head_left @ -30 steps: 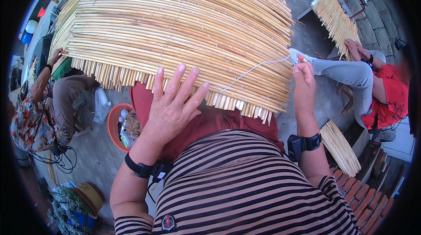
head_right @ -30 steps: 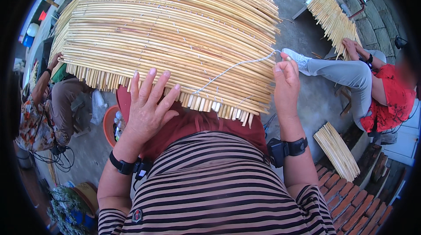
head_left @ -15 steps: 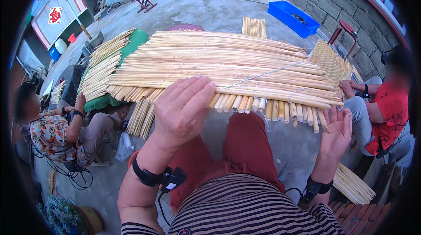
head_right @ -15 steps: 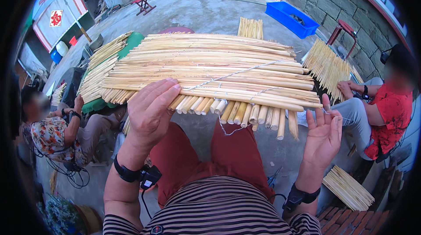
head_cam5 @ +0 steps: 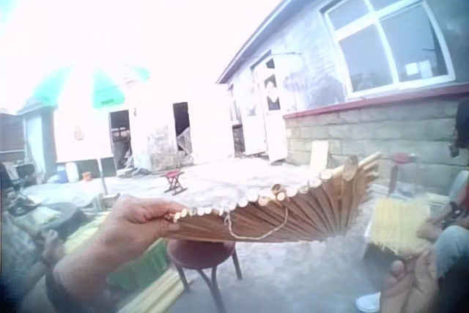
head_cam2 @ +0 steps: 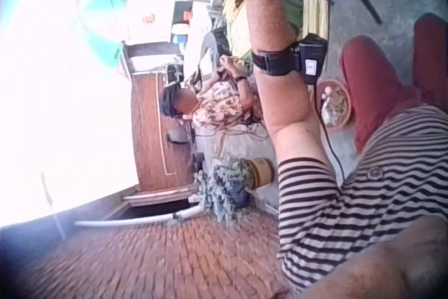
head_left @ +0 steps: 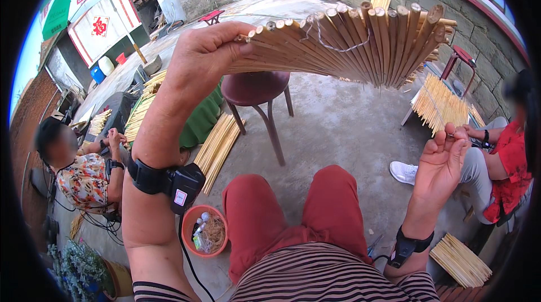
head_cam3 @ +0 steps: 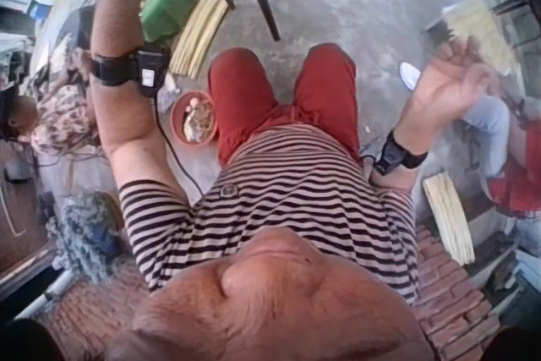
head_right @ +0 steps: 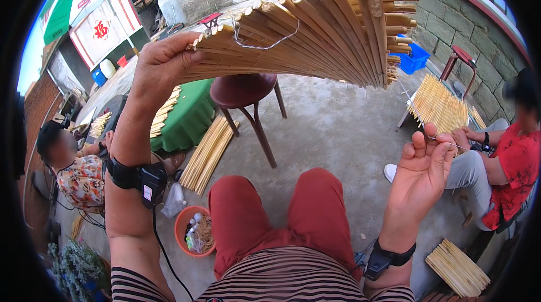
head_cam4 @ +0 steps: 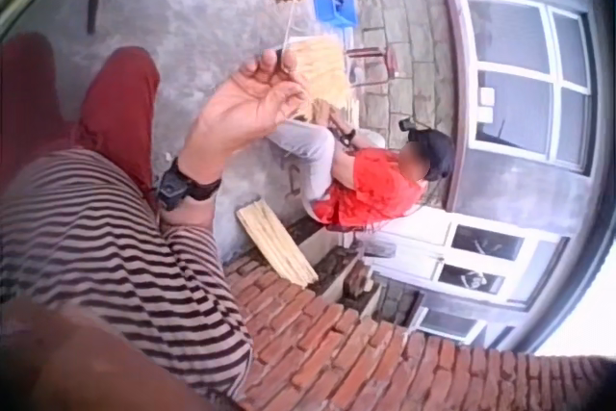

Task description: The person weaves together lengths of reed or bamboo by threading a white cord through the material using a needle.

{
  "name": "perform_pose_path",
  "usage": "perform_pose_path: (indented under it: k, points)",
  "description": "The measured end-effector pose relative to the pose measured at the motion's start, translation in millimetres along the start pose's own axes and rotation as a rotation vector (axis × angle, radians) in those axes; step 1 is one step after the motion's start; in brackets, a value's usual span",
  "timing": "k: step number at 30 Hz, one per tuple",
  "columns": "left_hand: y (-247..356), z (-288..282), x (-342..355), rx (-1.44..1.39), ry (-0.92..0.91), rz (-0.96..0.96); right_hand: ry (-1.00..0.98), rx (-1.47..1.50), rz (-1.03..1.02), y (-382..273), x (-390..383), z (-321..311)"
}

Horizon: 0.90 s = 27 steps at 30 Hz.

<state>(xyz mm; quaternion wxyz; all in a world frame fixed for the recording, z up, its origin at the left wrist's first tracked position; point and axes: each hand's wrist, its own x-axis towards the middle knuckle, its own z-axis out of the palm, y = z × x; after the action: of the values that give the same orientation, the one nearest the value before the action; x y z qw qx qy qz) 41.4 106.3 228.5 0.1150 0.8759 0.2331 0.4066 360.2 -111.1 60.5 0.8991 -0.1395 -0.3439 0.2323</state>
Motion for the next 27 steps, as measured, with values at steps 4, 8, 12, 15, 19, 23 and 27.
perform_pose_path:
  k: [4, 8, 12, 15, 19, 23, 27]
  points:
    - [-18.3, -19.8, 18.4, -0.063, 0.04, -0.09, 0.054, 0.047, 0.034, 15.4, 20.4, 0.5]
    - [-23.6, -29.7, 33.4, -0.164, 0.01, -0.099, 0.085, 0.032, 0.016, 21.7, 32.8, 4.8]
    - [-22.3, -28.9, 43.4, -0.121, 0.023, -0.073, -0.008, 0.05, 0.053, 24.1, 29.8, 15.3]
    - [-16.7, -21.3, 41.7, -0.126, 0.022, -0.085, -0.042, 0.05, 0.061, 21.7, 23.1, 11.0]
    - [4.9, 9.9, -4.1, 0.046, -0.009, 0.067, 0.037, 0.017, 0.037, 5.8, 10.9, -24.5]
    - [39.0, 52.3, -80.0, 0.329, -0.049, 0.487, -0.012, 0.084, 0.094, -29.5, 7.0, -73.5]
    - [71.4, 66.9, -128.0, 0.431, -0.101, 0.649, 0.21, -0.079, 0.059, -57.9, -11.1, -98.9]
